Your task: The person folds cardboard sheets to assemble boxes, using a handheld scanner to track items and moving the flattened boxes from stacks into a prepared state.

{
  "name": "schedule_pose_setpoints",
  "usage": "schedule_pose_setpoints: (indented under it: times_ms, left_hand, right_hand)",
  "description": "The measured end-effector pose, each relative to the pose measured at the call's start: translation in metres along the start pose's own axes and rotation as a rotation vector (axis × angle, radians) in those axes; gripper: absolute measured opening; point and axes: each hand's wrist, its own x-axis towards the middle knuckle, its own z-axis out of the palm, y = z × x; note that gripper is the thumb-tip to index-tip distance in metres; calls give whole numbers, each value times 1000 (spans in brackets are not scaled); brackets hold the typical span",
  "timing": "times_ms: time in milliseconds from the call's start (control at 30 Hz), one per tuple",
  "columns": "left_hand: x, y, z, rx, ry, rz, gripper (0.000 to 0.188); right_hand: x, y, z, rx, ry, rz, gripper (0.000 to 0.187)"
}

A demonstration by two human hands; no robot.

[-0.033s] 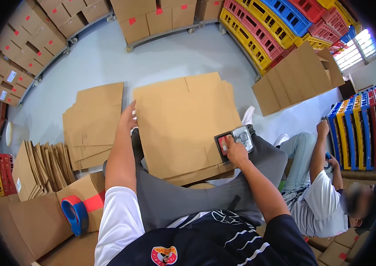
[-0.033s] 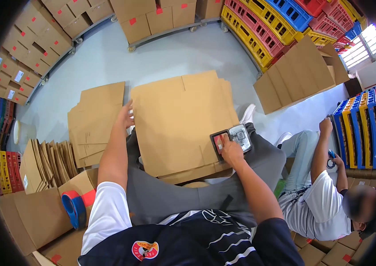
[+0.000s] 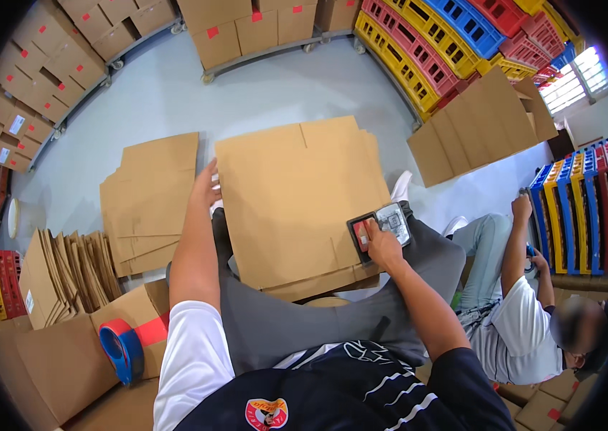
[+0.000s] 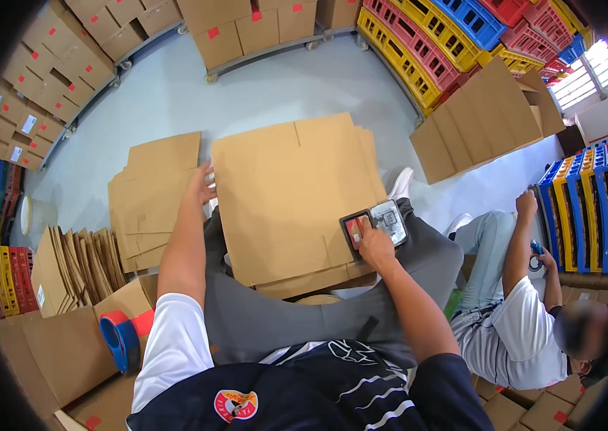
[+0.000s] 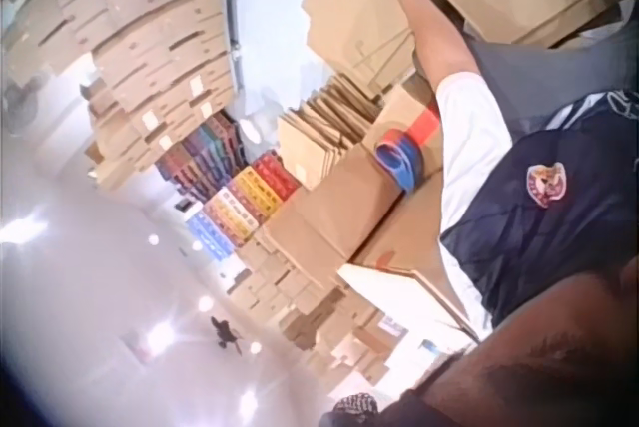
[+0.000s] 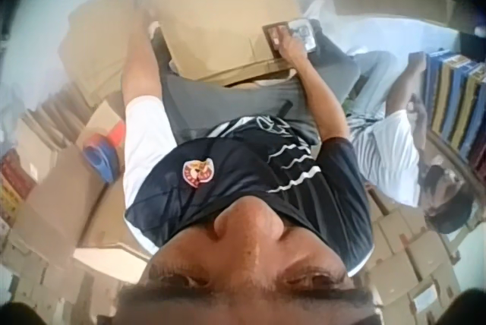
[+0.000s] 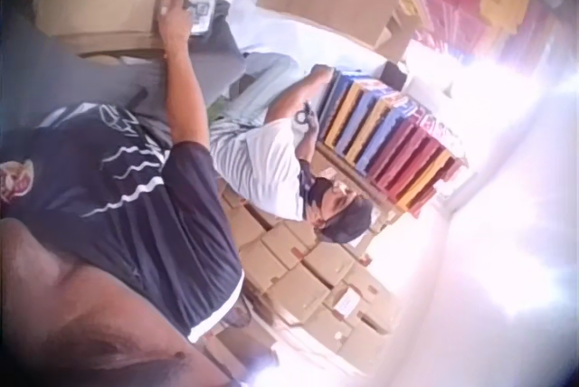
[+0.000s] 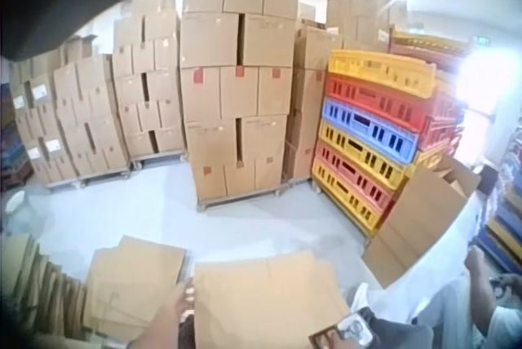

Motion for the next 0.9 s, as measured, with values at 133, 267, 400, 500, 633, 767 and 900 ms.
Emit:
schedule_pose_setpoints:
  times_ms: [133, 267, 400, 500, 633, 767, 900]
  left_hand:
    - [14, 17, -6, 40, -12, 47, 86]
    - [19, 6, 16, 173, 136, 182, 68]
    - [27, -6, 3, 173, 146, 254, 46]
    - [4, 4, 9, 240, 150, 213, 45]
    - [-17, 21, 13, 356, 159, 188, 57]
    - [-12, 13, 3, 349, 147, 236, 71]
    - [-9, 9, 5, 141, 193, 96, 76]
  right_hand:
    - [2, 7, 4, -2, 13, 6, 61]
    - [-2, 8, 1, 0, 18, 35, 61]
    - [-3, 6, -5, 20, -20, 15, 62]
    - [-4, 14, -5, -8, -39, -5, 65]
    - [-6, 17, -7, -13, -48, -27, 66]
    - [-6, 5, -9, -47, -72, -5, 67]
    - [-7, 12, -6, -53, -48, -47, 69]
